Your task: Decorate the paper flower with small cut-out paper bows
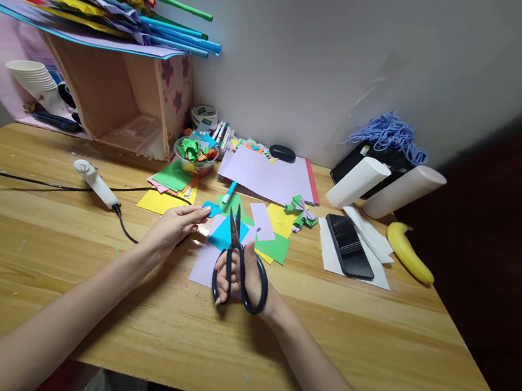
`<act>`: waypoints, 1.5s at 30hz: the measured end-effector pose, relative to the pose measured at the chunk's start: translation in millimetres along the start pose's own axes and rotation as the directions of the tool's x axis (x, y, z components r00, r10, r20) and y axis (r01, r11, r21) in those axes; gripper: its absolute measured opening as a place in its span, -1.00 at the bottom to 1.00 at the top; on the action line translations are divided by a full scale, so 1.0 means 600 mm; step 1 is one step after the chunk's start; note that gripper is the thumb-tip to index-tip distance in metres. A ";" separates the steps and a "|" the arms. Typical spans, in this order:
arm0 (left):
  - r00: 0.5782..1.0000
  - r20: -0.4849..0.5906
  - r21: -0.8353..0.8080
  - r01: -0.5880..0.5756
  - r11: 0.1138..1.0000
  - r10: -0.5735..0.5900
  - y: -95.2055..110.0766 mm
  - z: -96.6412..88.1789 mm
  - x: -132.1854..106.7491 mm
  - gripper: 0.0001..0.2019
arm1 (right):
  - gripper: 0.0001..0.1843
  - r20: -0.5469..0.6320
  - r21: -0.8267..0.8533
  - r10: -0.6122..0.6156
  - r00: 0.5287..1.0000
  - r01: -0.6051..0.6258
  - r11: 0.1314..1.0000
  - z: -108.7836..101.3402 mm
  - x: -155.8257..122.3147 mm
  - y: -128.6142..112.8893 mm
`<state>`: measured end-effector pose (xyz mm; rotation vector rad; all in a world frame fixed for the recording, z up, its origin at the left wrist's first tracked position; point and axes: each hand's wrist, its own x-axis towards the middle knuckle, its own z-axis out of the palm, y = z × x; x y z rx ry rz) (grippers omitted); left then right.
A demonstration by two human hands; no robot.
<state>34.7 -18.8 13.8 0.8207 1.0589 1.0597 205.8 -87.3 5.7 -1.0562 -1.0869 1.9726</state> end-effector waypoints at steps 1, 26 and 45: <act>1.000 0.001 -0.027 0.004 1.000 -0.004 0.001 0.001 -0.001 -0.72 | -0.12 0.014 0.008 0.008 1.000 -0.008 1.000 0.003 0.000 0.004; 0.996 0.042 -0.150 0.079 0.985 -0.074 0.007 0.035 -0.034 -0.78 | -0.23 -0.052 -0.332 -0.175 0.983 0.148 0.932 0.030 -0.004 0.008; 0.992 0.083 -0.071 0.096 0.993 -0.091 0.004 0.029 -0.027 -0.75 | -0.20 0.014 -0.404 -0.154 0.988 0.146 0.903 0.017 -0.010 0.007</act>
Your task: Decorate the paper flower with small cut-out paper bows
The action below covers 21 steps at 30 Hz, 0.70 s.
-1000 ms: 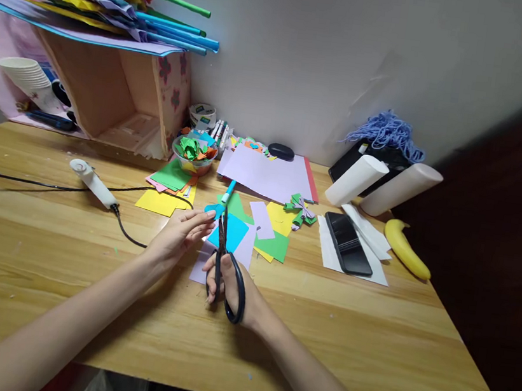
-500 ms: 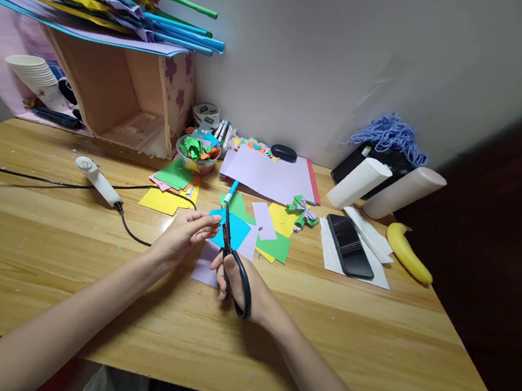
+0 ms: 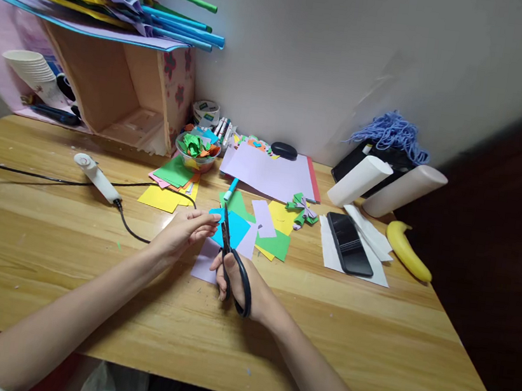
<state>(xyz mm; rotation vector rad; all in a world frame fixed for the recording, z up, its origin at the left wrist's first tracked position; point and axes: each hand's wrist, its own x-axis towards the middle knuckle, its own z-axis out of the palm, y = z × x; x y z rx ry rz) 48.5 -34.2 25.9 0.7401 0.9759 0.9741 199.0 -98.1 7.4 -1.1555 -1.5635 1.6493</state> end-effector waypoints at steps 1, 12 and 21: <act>1.000 0.001 -0.001 0.000 1.000 0.000 0.000 0.000 0.000 -0.75 | -0.20 -0.007 -0.004 0.005 1.000 -0.005 1.000 0.001 0.000 0.000; 1.000 -0.010 -0.016 0.015 1.000 -0.015 -0.006 -0.003 0.005 -0.77 | -0.34 -0.131 -0.073 0.029 0.991 -0.039 0.997 0.004 0.007 0.017; 0.999 0.021 -0.077 0.039 0.996 -0.038 -0.007 -0.003 0.007 -0.78 | -0.46 -0.229 -0.113 0.015 0.973 -0.041 0.993 0.002 0.007 0.032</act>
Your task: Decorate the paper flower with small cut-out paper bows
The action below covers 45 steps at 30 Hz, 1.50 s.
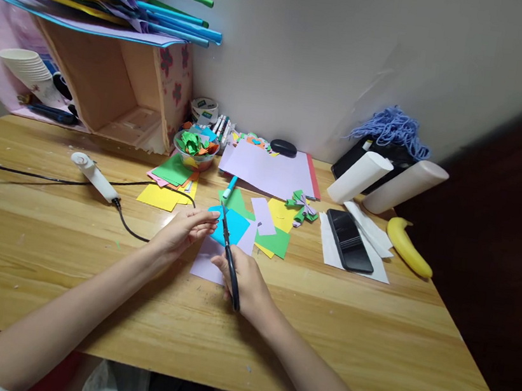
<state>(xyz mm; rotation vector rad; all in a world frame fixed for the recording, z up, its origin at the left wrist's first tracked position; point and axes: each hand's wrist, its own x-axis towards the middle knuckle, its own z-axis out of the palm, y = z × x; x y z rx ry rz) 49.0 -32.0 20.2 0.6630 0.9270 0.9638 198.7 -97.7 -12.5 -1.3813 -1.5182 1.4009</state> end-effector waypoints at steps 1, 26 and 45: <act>1.000 0.010 -0.004 0.001 1.000 -0.001 0.000 0.001 -0.001 -0.78 | -0.46 -0.025 -0.007 -0.004 1.000 0.004 1.000 -0.001 0.000 -0.001; 0.984 -0.129 0.020 -0.118 0.993 0.120 -0.008 0.008 -0.007 -0.76 | -0.24 0.159 0.361 0.104 0.982 -0.156 0.920 0.034 -0.014 -0.027; 0.994 -0.080 0.055 -0.065 0.996 0.069 -0.022 0.017 -0.014 -0.79 | -0.26 0.054 0.315 0.052 0.997 -0.067 0.947 0.033 -0.013 -0.032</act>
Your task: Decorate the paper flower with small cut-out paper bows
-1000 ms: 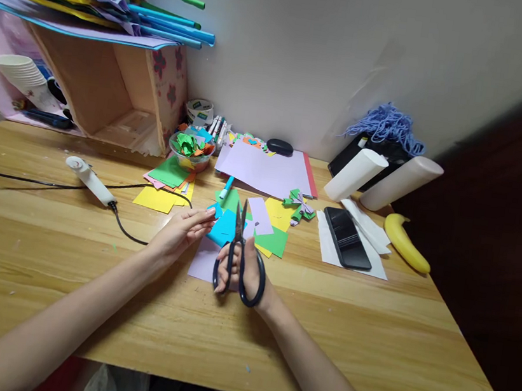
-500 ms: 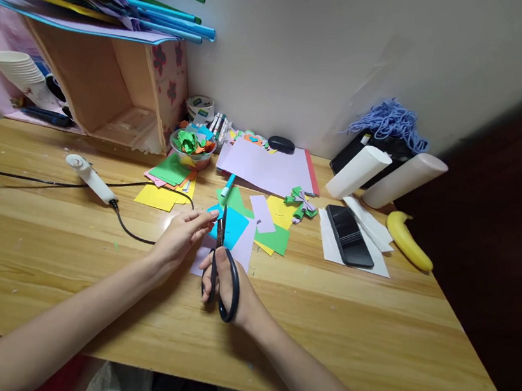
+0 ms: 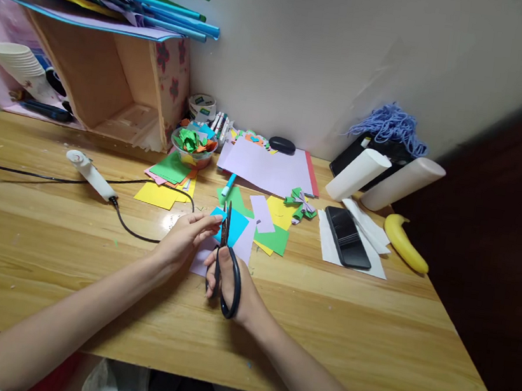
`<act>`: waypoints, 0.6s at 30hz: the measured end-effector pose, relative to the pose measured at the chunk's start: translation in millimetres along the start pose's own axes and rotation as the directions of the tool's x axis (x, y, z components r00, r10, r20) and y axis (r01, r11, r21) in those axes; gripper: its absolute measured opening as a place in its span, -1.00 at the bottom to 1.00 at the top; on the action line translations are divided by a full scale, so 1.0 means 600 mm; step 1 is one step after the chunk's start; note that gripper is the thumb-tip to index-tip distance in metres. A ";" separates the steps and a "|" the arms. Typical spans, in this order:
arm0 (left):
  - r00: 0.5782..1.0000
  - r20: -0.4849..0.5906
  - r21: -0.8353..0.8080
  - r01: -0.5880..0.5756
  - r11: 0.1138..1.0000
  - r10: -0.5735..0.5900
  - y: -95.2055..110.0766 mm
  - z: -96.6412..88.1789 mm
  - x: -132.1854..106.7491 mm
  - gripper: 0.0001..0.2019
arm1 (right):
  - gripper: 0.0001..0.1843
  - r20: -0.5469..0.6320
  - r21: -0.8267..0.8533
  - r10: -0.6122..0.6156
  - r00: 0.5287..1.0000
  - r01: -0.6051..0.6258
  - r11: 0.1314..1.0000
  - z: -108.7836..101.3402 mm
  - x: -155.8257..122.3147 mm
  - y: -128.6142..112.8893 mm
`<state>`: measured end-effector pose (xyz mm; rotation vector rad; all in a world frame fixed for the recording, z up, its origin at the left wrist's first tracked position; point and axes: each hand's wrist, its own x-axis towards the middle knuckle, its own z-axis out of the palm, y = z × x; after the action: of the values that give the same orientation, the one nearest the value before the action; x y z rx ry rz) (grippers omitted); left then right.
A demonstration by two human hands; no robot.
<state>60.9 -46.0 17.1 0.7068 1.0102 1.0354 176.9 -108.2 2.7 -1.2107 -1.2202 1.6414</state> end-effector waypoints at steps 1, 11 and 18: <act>1.000 0.002 -0.001 0.000 1.000 0.000 0.000 -0.001 0.001 -0.79 | -0.27 0.003 -0.012 -0.003 1.000 0.003 1.000 -0.001 -0.001 -0.001; 1.000 0.016 -0.009 -0.009 1.000 0.009 0.001 -0.004 0.004 -0.80 | -0.29 -0.023 -0.055 0.032 0.999 -0.033 0.998 -0.016 0.006 0.024; 0.999 0.047 -0.085 -0.012 0.996 0.017 0.000 -0.004 0.006 -0.80 | -0.31 -0.133 0.046 0.014 0.991 -0.008 0.999 -0.020 0.011 0.003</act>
<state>59.1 -42.8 15.0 0.6671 0.9162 1.0632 186.9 -99.4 -1.7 -1.2791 -1.0892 1.5609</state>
